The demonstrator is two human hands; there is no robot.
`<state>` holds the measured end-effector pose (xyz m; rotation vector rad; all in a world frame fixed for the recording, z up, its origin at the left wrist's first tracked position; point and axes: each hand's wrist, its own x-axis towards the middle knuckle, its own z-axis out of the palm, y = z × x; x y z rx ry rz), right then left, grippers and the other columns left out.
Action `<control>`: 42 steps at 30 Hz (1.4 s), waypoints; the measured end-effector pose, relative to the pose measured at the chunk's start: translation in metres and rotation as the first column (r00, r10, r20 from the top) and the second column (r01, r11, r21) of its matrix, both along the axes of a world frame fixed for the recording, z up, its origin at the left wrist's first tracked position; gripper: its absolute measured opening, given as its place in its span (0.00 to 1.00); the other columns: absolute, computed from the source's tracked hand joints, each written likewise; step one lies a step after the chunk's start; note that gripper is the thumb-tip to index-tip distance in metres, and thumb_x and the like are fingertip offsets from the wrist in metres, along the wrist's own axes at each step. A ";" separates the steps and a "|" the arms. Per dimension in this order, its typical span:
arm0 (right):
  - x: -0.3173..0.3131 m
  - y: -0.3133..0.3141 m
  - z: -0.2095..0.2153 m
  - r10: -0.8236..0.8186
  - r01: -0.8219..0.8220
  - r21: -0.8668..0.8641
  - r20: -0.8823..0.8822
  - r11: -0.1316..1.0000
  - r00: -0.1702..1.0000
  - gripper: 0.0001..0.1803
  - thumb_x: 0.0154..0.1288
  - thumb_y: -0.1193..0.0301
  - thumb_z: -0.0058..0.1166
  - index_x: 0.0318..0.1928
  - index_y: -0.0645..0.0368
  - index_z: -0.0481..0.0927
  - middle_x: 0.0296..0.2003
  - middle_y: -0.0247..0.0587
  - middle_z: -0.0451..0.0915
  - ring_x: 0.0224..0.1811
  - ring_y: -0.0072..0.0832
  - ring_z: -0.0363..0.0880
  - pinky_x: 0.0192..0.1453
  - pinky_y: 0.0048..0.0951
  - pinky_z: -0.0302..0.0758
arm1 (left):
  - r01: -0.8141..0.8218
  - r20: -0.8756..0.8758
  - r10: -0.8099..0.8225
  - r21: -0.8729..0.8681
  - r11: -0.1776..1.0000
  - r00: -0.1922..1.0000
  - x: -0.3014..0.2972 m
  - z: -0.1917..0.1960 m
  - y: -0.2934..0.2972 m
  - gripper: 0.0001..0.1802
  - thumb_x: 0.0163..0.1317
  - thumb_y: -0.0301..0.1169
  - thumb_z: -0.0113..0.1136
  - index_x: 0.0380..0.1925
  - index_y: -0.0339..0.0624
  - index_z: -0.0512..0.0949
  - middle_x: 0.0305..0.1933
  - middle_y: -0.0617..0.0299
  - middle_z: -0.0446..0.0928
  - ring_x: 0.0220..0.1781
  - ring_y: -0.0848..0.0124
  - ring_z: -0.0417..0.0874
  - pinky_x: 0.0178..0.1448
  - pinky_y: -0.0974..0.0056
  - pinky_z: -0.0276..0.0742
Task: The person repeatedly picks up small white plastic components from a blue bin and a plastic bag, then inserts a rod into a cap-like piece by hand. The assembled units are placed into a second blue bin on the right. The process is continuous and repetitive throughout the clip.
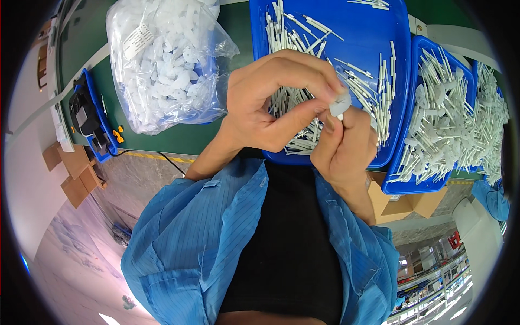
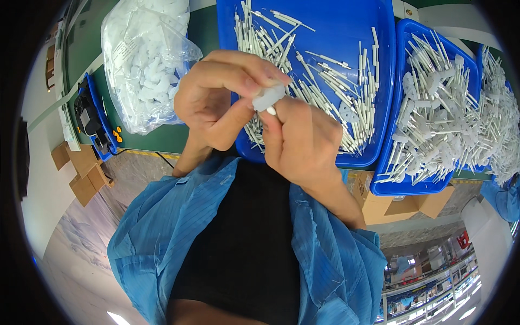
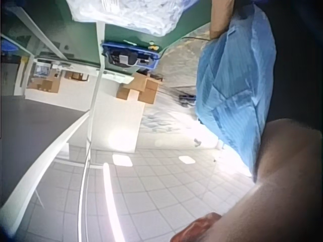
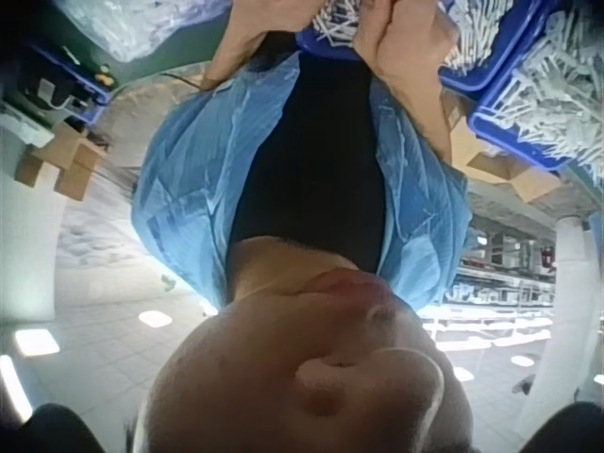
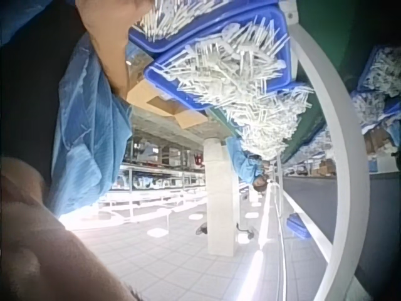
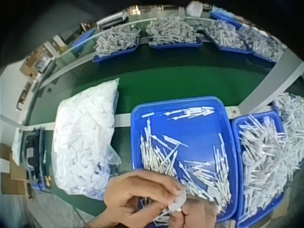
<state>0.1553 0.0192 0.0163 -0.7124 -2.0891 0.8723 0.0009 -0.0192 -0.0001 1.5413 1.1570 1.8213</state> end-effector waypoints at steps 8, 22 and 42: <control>0.007 0.013 -0.012 0.120 -0.121 -0.009 -0.042 0.993 0.992 0.10 0.55 0.78 0.62 0.39 0.65 0.80 0.32 0.46 0.77 0.31 0.41 0.73 0.35 0.38 0.70 | 0.064 -0.323 -0.048 0.037 0.997 0.945 -0.025 0.015 0.006 0.21 0.42 0.29 0.81 0.36 0.31 0.84 0.40 0.47 0.82 0.37 0.62 0.87 0.40 0.66 0.85; 0.011 0.031 0.000 0.181 -0.263 -0.514 -0.204 0.817 0.962 0.07 0.66 0.73 0.60 0.38 0.67 0.84 0.23 0.38 0.77 0.22 0.18 0.67 0.25 0.21 0.61 | -0.039 -0.209 0.076 0.174 0.984 0.975 -0.010 0.002 0.007 0.12 0.43 0.22 0.79 0.30 0.35 0.86 0.44 0.51 0.80 0.47 0.58 0.88 0.48 0.65 0.88; -0.027 0.058 -0.002 -0.097 0.144 -0.111 0.352 0.983 0.931 0.18 0.69 0.63 0.59 0.32 0.69 0.83 0.25 0.49 0.82 0.24 0.38 0.78 0.31 0.35 0.73 | -0.102 -0.053 0.109 0.109 0.989 0.993 -0.014 0.003 -0.004 0.21 0.44 0.17 0.77 0.40 0.33 0.81 0.51 0.48 0.70 0.53 0.44 0.84 0.50 0.55 0.89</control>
